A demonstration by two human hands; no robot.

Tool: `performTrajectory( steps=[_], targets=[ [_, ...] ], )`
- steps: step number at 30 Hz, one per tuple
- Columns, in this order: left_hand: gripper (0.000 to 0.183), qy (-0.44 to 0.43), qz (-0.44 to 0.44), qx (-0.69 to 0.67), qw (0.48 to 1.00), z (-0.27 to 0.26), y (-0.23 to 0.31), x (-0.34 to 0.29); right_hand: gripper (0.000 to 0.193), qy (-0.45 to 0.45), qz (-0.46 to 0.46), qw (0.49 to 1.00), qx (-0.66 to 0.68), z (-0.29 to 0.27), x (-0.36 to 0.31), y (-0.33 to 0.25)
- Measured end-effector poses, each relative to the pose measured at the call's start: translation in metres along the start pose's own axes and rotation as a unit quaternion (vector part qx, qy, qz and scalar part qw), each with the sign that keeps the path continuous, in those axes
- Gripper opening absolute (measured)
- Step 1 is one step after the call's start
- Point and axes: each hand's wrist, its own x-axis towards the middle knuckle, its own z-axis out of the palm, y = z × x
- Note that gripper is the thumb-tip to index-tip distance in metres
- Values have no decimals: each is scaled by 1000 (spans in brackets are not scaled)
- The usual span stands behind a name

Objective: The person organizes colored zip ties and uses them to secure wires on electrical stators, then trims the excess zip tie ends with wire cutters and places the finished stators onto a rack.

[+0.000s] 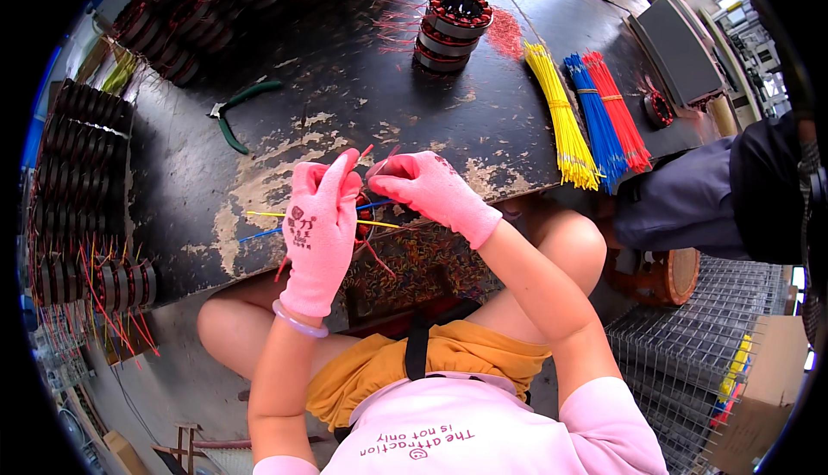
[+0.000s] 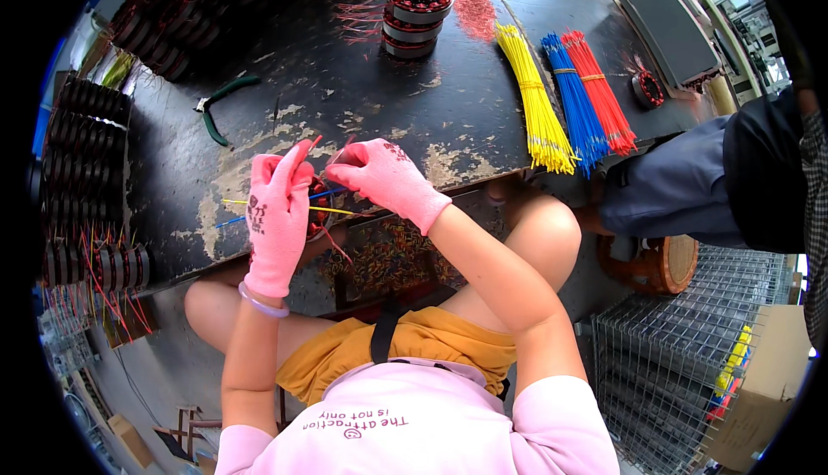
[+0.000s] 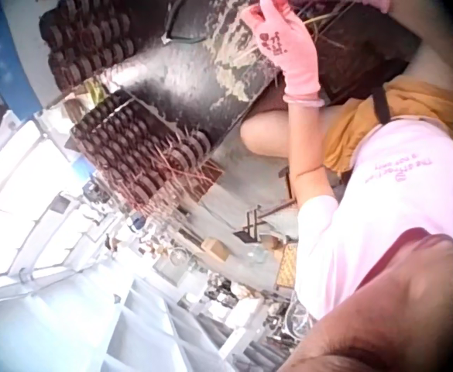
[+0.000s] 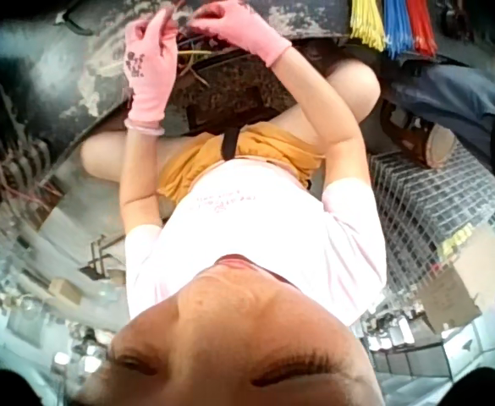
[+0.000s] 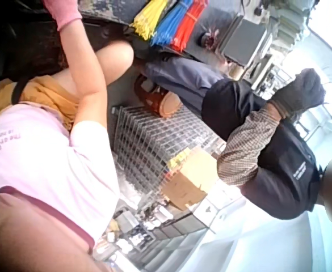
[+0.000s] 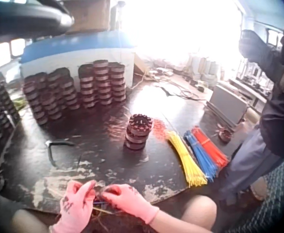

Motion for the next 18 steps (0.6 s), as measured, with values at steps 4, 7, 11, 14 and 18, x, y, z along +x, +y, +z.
performTrajectory(
  steps=[4,7,11,14,18],
  targets=[
    [26,31,-6,-46,998,11,-8,-2,21,25,-51,994,90,15,2,1],
    [19,2,6,-46,999,10,-11,-2,15,63,-77,993,70,16,-9,-3],
    [16,-78,17,-54,995,0,-13,3,10,140,-130,981,-9,13,-33,-6],
    [14,-119,25,-53,991,-8,-8,8,11,182,-201,960,-72,11,-35,-3],
    [14,-142,25,-64,987,-13,-7,11,13,127,-201,969,-70,0,-31,-21]
  ],
)
